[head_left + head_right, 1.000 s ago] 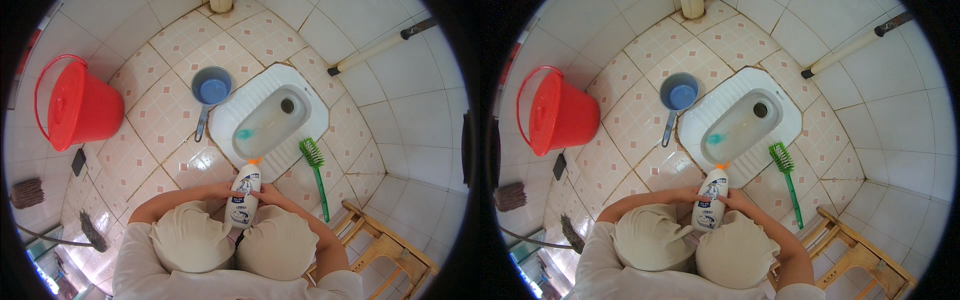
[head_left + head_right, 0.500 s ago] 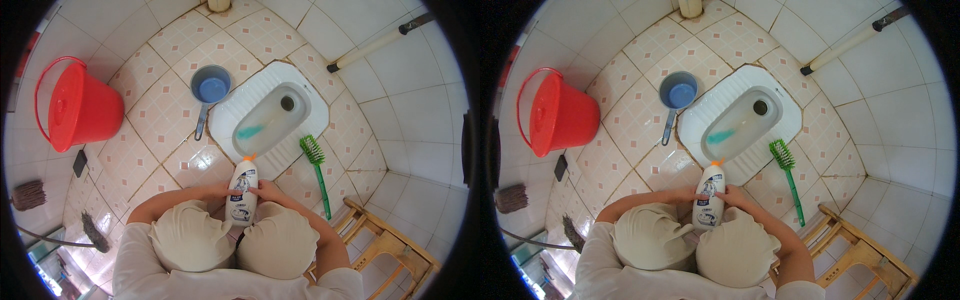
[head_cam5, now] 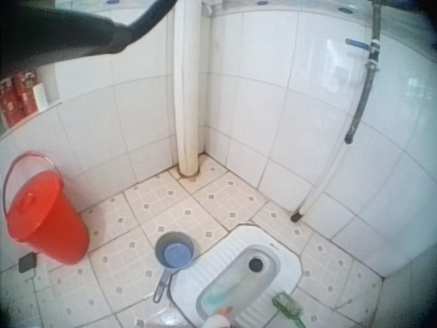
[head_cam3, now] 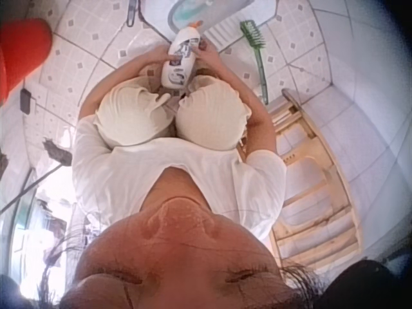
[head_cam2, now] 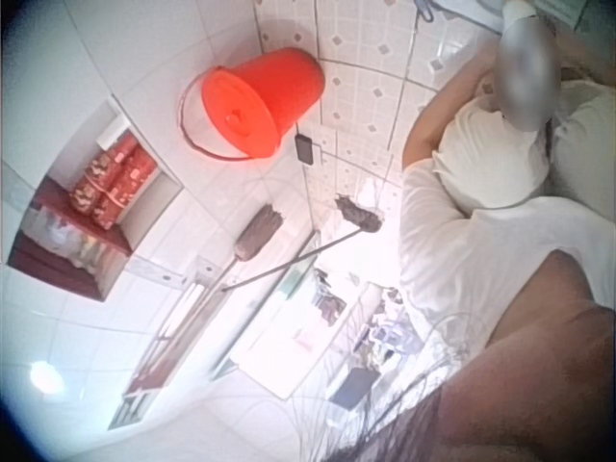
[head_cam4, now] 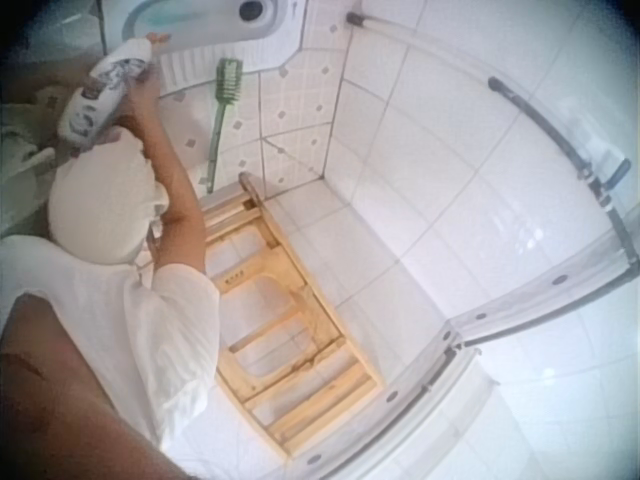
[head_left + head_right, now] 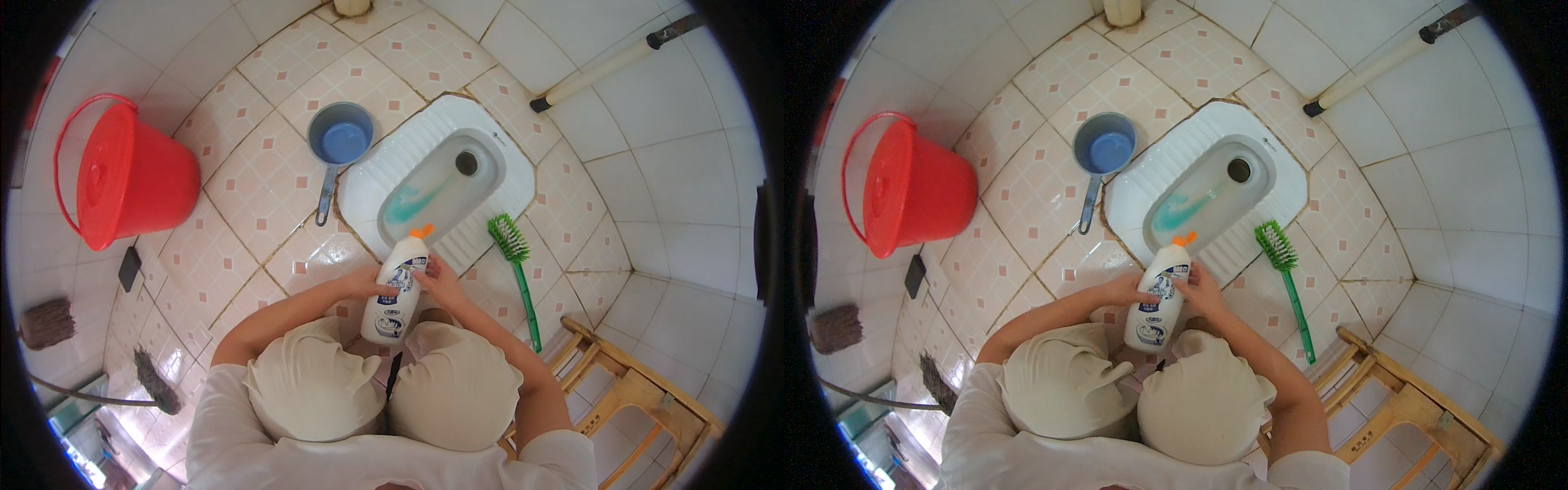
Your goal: The person cleans a squat toilet by applying cleaning liquid from a bottle and scrubbing the basin with a green brush. They repeatedly scoop water from a red bucket using a blue ladle to rinse the toilet and the brush.
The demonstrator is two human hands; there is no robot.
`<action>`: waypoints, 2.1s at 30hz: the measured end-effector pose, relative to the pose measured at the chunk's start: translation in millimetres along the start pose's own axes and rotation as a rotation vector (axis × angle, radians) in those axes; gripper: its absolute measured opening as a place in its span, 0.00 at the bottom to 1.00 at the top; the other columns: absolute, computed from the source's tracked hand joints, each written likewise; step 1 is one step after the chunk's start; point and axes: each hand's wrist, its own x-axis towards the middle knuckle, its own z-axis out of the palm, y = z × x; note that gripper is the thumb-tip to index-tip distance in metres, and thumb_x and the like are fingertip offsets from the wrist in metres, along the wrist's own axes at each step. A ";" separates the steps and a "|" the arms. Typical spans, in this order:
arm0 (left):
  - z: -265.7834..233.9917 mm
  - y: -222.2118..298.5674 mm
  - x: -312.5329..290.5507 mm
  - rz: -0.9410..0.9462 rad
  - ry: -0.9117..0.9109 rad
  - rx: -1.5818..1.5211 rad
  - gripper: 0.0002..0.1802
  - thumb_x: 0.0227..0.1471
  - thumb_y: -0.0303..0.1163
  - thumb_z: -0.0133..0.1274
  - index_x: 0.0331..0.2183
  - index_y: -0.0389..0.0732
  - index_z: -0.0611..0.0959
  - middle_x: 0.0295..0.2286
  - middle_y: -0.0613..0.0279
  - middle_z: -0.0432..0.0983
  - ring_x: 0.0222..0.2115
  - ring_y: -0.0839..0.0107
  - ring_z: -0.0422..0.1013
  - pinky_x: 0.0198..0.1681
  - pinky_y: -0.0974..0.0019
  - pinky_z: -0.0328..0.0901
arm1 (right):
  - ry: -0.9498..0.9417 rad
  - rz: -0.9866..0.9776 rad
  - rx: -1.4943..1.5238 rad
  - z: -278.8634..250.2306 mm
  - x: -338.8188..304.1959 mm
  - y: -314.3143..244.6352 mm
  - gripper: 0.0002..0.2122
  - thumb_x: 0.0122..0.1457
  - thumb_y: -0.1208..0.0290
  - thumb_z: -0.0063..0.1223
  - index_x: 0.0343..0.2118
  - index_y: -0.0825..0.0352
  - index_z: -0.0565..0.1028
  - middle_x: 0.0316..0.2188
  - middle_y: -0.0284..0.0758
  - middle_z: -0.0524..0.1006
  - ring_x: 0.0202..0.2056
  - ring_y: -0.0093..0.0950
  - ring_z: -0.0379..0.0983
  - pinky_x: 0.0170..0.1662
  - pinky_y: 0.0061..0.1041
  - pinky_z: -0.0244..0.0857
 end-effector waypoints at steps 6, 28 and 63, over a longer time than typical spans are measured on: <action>-3.8 55.4 -15.6 0.105 0.264 0.502 0.29 0.40 0.48 0.60 0.44 0.44 0.76 0.34 0.54 0.77 0.35 0.60 0.74 0.39 0.62 0.66 | 0.210 -0.286 0.001 -14.5 11.2 -57.0 0.37 0.47 0.70 0.63 0.58 0.74 0.55 0.48 0.42 0.70 0.46 0.32 0.70 0.49 0.29 0.65; -90.5 181.6 -55.4 0.427 0.795 0.675 0.26 0.39 0.44 0.61 0.41 0.45 0.77 0.29 0.53 0.77 0.29 0.56 0.74 0.32 0.59 0.67 | 0.173 -0.960 -0.762 -26.0 44.7 -301.3 0.32 0.46 0.70 0.61 0.56 0.60 0.61 0.46 0.40 0.72 0.45 0.38 0.69 0.47 0.29 0.64; -151.0 -34.0 -95.0 -0.032 1.193 -0.377 0.28 0.50 0.46 0.53 0.47 0.39 0.67 0.38 0.62 0.68 0.37 0.73 0.65 0.39 0.64 0.63 | 0.277 -0.029 -1.157 -100.7 10.9 -58.3 0.15 0.55 0.71 0.44 0.45 0.69 0.68 0.26 0.50 0.72 0.34 0.46 0.72 0.35 0.43 0.66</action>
